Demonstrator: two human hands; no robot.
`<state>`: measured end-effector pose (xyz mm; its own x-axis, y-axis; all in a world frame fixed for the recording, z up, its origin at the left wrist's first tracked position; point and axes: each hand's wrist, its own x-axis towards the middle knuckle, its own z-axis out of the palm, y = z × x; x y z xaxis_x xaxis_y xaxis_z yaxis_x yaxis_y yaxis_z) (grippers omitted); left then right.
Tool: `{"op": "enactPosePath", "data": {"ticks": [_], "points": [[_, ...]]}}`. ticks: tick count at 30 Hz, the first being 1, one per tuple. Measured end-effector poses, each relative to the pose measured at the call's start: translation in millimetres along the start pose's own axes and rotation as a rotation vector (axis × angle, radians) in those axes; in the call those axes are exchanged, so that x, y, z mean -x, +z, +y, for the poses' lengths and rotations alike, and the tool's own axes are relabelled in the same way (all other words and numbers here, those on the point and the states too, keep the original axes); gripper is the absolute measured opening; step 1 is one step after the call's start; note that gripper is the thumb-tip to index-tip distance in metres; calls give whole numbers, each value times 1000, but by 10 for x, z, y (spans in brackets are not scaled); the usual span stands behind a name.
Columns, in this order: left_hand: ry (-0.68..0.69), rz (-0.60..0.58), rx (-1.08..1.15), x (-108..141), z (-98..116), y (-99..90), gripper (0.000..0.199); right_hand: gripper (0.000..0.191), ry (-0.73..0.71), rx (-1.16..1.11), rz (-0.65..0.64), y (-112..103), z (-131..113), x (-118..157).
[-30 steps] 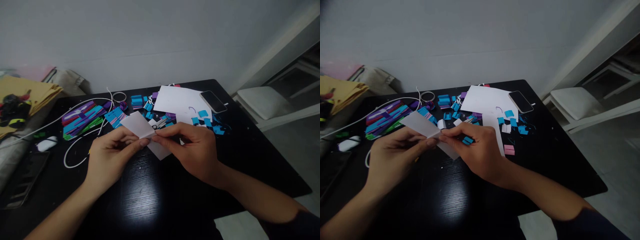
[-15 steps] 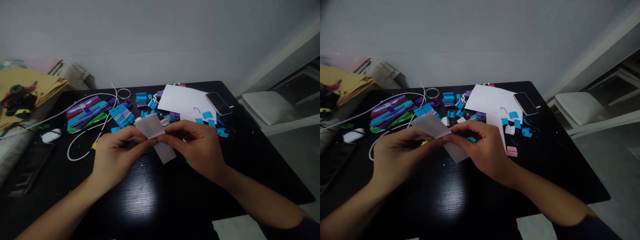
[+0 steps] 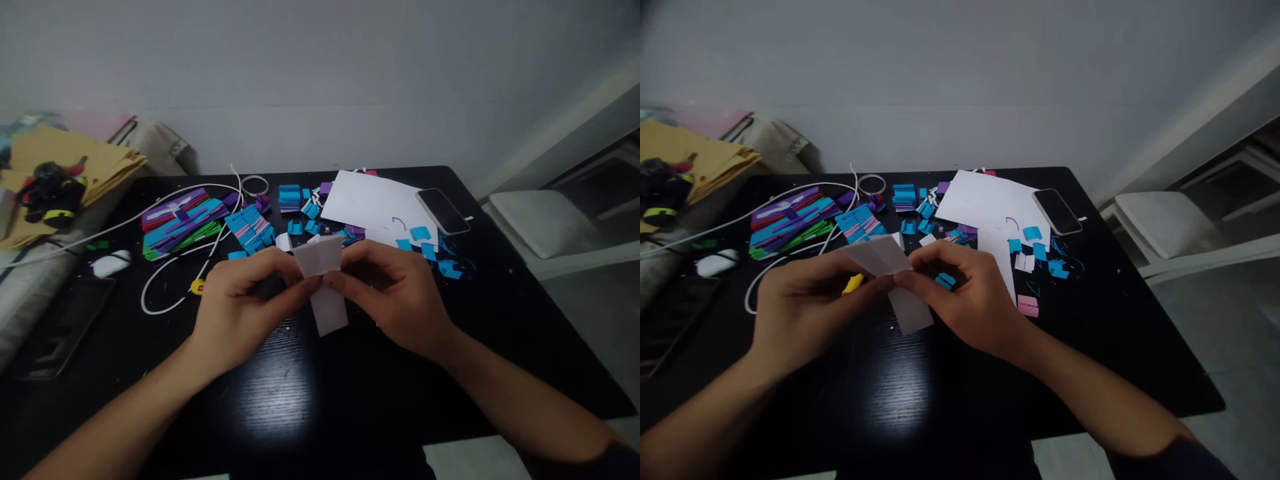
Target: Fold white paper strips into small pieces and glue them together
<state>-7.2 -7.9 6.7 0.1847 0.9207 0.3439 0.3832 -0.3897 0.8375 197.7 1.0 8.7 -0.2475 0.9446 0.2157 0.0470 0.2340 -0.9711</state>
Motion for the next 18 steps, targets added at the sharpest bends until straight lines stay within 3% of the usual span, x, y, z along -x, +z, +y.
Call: {"op": "enactPosePath", "data": {"ticks": [7, 13, 18], "points": [[-26, -40, -14, -2, -11, -17, 12, 4, -61, 61, -67, -37, 6, 18], [-75, -96, 74, -36, -9, -36, 11, 3, -20, 95, -61, -49, -27, -6], [-15, -146, -6, -70, -23, -49, 14, 5, -2, 187, -116, -69, -33, -22]]}}
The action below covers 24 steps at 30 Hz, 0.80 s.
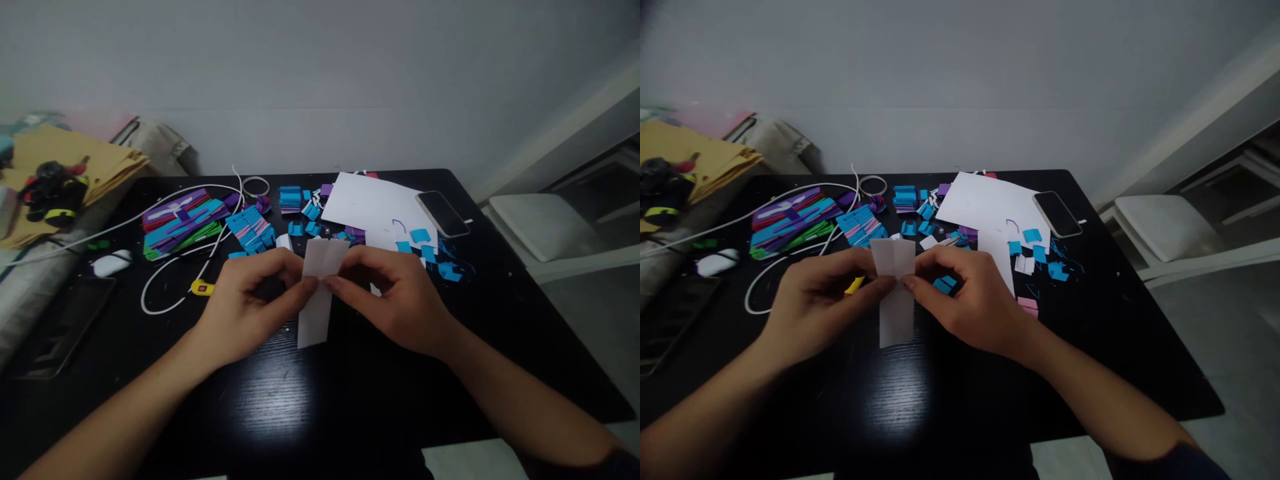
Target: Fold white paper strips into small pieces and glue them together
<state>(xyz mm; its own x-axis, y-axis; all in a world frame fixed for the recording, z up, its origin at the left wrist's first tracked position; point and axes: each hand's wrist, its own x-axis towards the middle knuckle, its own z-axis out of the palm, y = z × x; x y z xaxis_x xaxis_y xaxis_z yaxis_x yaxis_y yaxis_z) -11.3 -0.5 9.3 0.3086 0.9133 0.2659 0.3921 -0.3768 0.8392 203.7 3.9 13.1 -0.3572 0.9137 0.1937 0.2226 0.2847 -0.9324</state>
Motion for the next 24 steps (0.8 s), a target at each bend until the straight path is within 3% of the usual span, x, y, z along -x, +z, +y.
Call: {"op": "enactPosePath", "data": {"ticks": [7, 11, 17, 24], "points": [[26, -96, -47, -4, 38, 4, 10, 4, -74, 168, -70, 18, 40, 16], [-29, -89, 28, -4, 23, 5, 14, 6, -1, 127, -104, -46, 8, 1], [-93, -6, 122, -8, -34, -12, 16, 6, 40, -3, -50, -114, -13, -21], [-72, -113, 120, -11, -36, 47, 18, 12, 61, -14, -105, -21, 27, -7]]}}
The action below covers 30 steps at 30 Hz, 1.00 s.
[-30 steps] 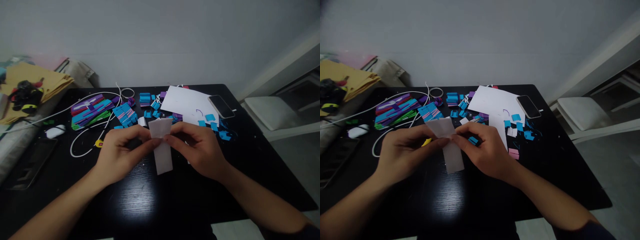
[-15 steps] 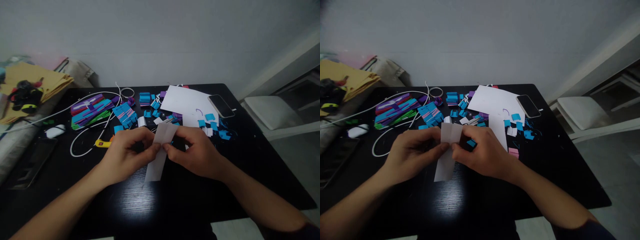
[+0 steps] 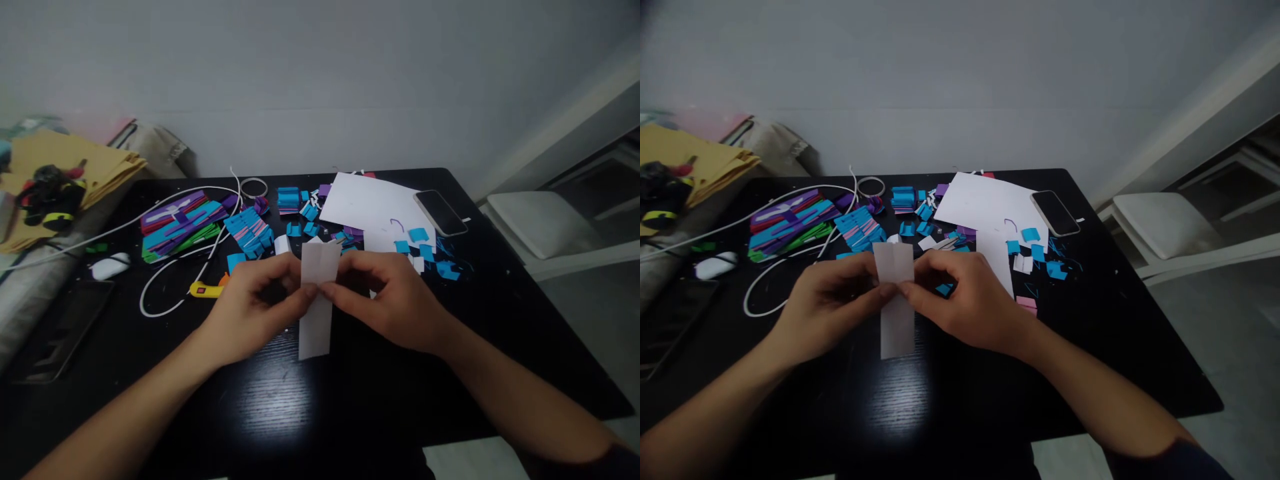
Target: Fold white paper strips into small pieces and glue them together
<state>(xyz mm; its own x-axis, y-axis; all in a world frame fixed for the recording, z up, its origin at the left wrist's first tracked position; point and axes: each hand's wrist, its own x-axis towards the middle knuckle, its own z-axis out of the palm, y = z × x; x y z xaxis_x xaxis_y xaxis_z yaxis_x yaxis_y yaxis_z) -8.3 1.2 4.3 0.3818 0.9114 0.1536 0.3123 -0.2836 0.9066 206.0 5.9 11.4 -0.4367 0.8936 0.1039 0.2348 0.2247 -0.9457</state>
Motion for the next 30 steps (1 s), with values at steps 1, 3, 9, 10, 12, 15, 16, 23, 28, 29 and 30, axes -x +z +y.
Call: {"op": "enactPosePath", "data": {"ticks": [1, 3, 9, 10, 12, 15, 16, 23, 28, 29, 30], "points": [[15, -29, -28, -2, -3, 0, 17, 11, 5, 16, -19, -4, 4, 0], [55, -81, -89, -6, 0, -15, 12, 9, 22, 36, -67, -24, 4, -2], [96, -147, -183, -34, 58, -141, 7, 9, 69, 10, -101, -76, -33, -8], [88, -150, -184, -38, 63, -162, 8, 8, 69, 5, -89, -80, -34, -11], [73, -157, -183, -42, 65, -193, 10, 5, 71, -13, -83, -85, -32, -16], [44, -169, -178, -38, 48, -215, 8, 6, 80, -49, -99, -89, -23, -26], [31, -172, -173, -35, 39, -217, 8, 6, 85, -56, -100, -89, -21, -31], [8, -145, -102, -40, -3, -208, 15, 13, 100, -113, -91, -79, -5, -53], [58, -176, -156, -60, 18, -198, 17, 11, 79, -148, -40, -60, 16, -53], [52, -199, -158, -60, 22, -202, 19, 11, 76, -149, -36, -58, 16, -54], [43, -215, -155, -58, 25, -207, 20, 11, 74, -151, -35, -56, 16, -56]]}}
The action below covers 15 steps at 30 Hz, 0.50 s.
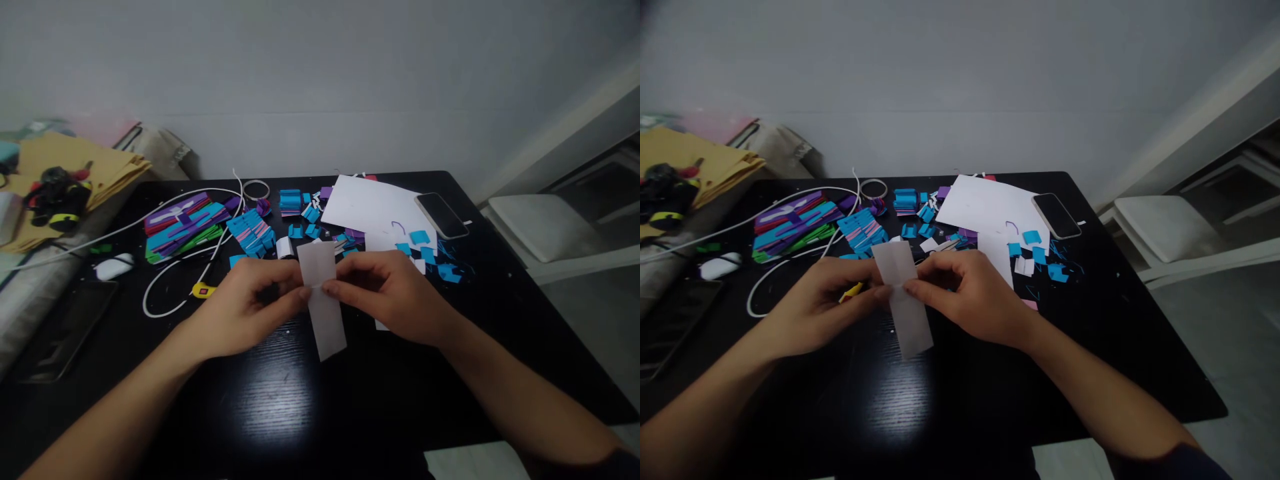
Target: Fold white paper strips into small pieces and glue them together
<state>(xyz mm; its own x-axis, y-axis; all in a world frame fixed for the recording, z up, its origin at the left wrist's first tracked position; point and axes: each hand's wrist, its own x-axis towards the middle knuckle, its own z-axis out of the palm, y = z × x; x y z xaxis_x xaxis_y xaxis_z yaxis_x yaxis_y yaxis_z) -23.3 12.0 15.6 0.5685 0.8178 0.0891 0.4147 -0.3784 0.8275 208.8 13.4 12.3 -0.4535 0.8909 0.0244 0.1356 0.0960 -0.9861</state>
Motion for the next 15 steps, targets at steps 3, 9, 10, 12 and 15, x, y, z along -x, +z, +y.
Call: {"op": "enactPosePath", "data": {"ticks": [3, 9, 10, 12, 15], "points": [[-28, -15, 16, 12, 6, -14, 23, 9, -1, -10, -1, 2, -4, -3], [-30, -11, -3, 11, 19, 3, 26, 11, 3, -2, -4, 8, -11, 4], [-26, -11, -10, 12, 20, 6, 27, 11, 9, -1, -9, 9, -14, 6], [-13, -14, -23, 17, 23, 4, 28, 10, 12, 6, -11, 11, -23, 8], [14, -14, -40, 25, 23, -6, 26, 9, -1, 28, -1, 7, -36, 8]]}}
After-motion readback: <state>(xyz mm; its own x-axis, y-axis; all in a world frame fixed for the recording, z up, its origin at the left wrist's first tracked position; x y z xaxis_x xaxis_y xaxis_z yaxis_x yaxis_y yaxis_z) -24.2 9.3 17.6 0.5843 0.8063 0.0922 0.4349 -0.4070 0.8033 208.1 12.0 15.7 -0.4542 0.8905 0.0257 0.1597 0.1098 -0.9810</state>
